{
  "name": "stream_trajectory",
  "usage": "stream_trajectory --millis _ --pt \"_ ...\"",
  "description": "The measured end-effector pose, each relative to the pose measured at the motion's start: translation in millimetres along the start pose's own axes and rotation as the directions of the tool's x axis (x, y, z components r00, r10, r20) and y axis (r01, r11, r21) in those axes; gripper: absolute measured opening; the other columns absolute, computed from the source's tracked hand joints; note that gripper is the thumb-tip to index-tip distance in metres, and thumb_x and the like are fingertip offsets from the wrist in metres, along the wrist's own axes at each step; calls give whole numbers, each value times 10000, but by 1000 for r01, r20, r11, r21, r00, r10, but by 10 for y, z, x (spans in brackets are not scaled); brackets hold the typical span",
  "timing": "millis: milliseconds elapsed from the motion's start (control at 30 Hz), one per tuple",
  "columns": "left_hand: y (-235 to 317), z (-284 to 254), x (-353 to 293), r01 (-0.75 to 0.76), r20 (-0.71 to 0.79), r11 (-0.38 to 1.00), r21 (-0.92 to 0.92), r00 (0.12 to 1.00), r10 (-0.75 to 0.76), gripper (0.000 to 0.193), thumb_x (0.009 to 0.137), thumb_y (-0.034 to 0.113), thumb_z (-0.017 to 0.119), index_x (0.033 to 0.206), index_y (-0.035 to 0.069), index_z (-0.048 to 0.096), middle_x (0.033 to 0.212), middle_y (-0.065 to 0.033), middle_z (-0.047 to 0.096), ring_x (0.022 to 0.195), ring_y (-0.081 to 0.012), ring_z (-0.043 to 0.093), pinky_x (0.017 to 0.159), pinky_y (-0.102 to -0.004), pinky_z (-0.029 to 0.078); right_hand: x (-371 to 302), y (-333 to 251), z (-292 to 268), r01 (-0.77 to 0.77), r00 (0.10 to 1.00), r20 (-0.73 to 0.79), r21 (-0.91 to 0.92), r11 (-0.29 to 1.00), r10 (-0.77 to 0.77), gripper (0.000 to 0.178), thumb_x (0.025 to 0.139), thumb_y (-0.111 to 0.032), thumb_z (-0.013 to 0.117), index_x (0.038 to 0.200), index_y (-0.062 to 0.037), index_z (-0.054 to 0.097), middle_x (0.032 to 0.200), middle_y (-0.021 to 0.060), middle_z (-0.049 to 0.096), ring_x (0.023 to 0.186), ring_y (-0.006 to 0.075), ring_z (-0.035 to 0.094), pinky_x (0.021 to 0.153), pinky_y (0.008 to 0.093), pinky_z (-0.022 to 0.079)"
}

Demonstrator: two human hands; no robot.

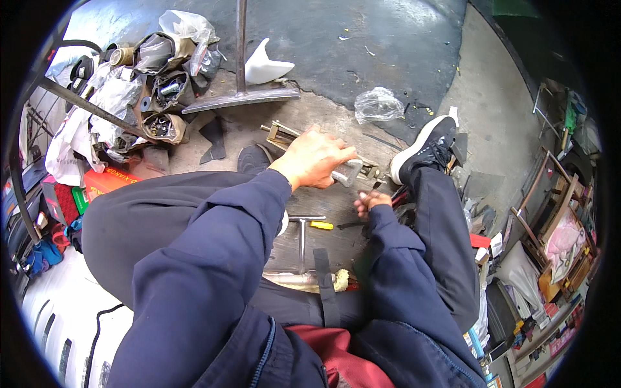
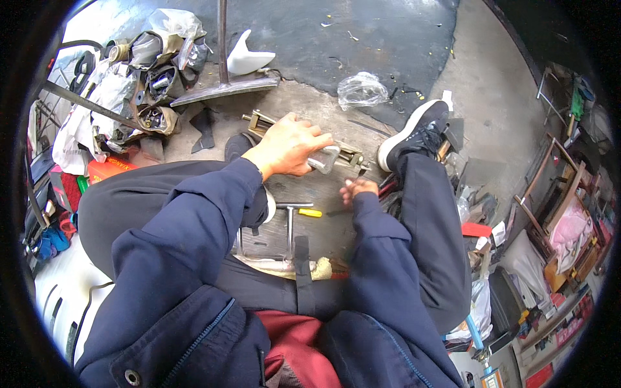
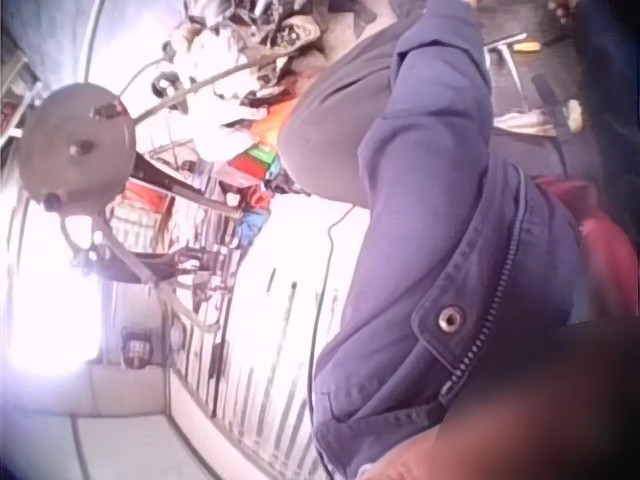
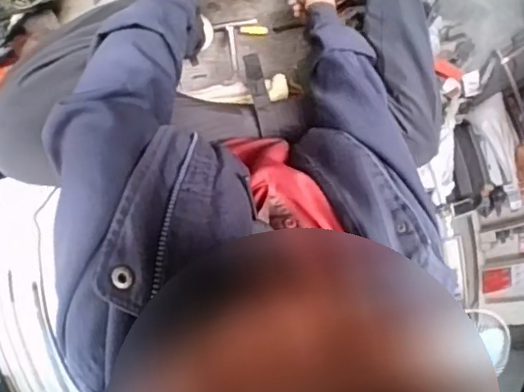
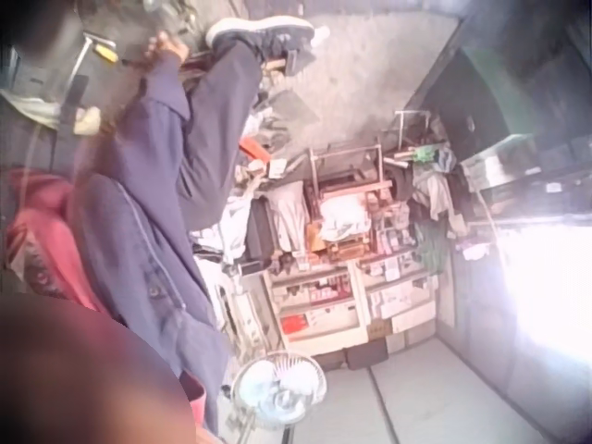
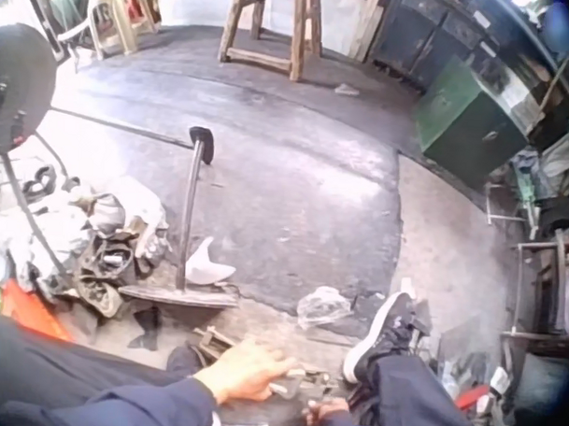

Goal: The person uses a grinding machine to smooth a small metal part, then sits on the floor to adjust and wipe the part with a cloth. The person handles the metal part and a cloth throughout the process.

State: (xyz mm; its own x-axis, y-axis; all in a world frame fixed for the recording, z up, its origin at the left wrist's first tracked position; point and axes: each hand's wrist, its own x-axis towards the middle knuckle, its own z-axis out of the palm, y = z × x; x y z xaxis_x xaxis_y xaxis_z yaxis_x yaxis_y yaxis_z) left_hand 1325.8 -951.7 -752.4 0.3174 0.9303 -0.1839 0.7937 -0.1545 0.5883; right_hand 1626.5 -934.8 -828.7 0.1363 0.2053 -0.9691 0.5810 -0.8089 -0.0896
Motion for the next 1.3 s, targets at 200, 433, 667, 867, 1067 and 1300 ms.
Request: stream_trajectory --millis 200,433,667,867,1067,1300 --pt "-61 11 -72 33 -51 999 7 998 -32 529 645 301 780 1136 189 620 917 -22 654 915 -235 673 786 -435 471 620 -405 -183 -9 999 -33 590 807 35 239 920 -75 528 1087 48 646 872 215 683 702 313 670 596 459 576" --pt "-54 -10 -82 44 -36 999 9 998 -44 507 660 291 768 1132 190 615 920 -21 657 917 -231 678 789 -433 471 458 -907 -283 319 935 -12 471 823 -355 460 954 -81 461 1392 61 464 1117 213 685 923 266 684 858 434 567" --pt "21 -6 -28 105 -45 994 -20 993 -106 494 670 275 768 1133 196 615 926 -12 675 934 -225 682 797 -439 470 -117 -1245 -330 658 738 -90 313 685 -669 279 985 -246 645 949 28 682 838 147 715 765 212 694 730 318 548" --pt "34 -1 7 118 -33 993 -27 992 -119 483 679 300 778 1125 203 621 925 -5 678 957 -216 680 795 -436 473 -688 -656 -300 726 646 -260 -80 683 -717 331 982 -320 630 1030 -20 761 892 42 744 730 92 556 731 261 467" --pt "35 51 21 99 -78 995 -29 992 -101 478 680 302 777 1121 200 625 916 -12 682 945 -218 685 788 -428 476 -782 -202 -152 395 917 -165 490 777 -363 349 978 -156 639 1311 -56 606 1217 61 642 906 142 587 694 328 554" --pt "-17 48 -5 91 -74 995 -26 993 -93 480 662 282 767 1114 197 628 910 -14 679 936 -223 683 783 -431 475 -787 -179 -236 280 906 16 727 627 -424 435 975 -207 631 1358 -14 558 1153 87 645 881 153 576 733 352 524"
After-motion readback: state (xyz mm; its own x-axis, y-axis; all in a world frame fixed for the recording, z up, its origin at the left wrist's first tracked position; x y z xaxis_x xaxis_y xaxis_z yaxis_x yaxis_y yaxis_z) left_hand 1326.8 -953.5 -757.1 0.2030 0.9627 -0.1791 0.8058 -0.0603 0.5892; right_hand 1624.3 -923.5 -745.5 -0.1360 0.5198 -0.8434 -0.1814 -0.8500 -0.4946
